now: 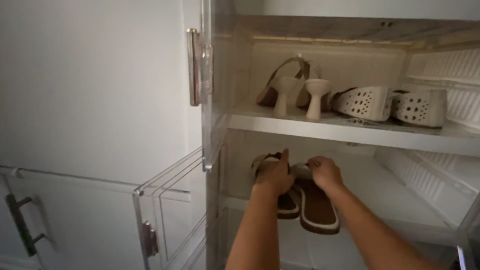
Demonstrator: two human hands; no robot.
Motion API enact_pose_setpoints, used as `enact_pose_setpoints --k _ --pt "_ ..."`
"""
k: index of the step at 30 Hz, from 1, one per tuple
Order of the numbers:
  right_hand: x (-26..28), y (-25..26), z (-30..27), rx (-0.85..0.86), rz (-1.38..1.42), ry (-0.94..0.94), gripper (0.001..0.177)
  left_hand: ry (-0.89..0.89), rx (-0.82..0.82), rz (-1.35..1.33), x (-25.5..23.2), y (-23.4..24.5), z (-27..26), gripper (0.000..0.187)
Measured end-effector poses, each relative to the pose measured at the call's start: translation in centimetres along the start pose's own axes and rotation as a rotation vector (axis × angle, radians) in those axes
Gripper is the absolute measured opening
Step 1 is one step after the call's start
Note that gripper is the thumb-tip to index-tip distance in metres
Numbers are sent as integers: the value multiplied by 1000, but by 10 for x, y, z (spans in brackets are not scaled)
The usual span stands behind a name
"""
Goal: Picking up various shoes from the floor and organizing them into a multi-tier vertical rack.
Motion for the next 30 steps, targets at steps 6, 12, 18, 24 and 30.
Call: enact_pose_setpoints --k 6,12,18,24,30 --pt "109 65 -81 145 -413 -236 92 16 28 61 -16 23 -34 77" --pt "118 70 -112 284 -508 -316 97 19 109 85 -26 31 -59 86" --pt "119 71 -126 388 -657 -194 92 42 189 26 -20 40 -75 89" --pt "173 114 -160 595 -585 -321 89 83 324 40 -30 51 -86 78" --pt "150 106 -150 626 -410 -265 104 -57 275 63 -44 69 -95 58"
Point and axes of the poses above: each hand's wrist, its own z-axis towards the middle knuckle, its own y-axis out of the back of the hand, x = y × z, the point moved 5 cm from there along z, towards the middle knuckle, and after that the axes turned 7 degrees about -x, right-handed, at the moved point
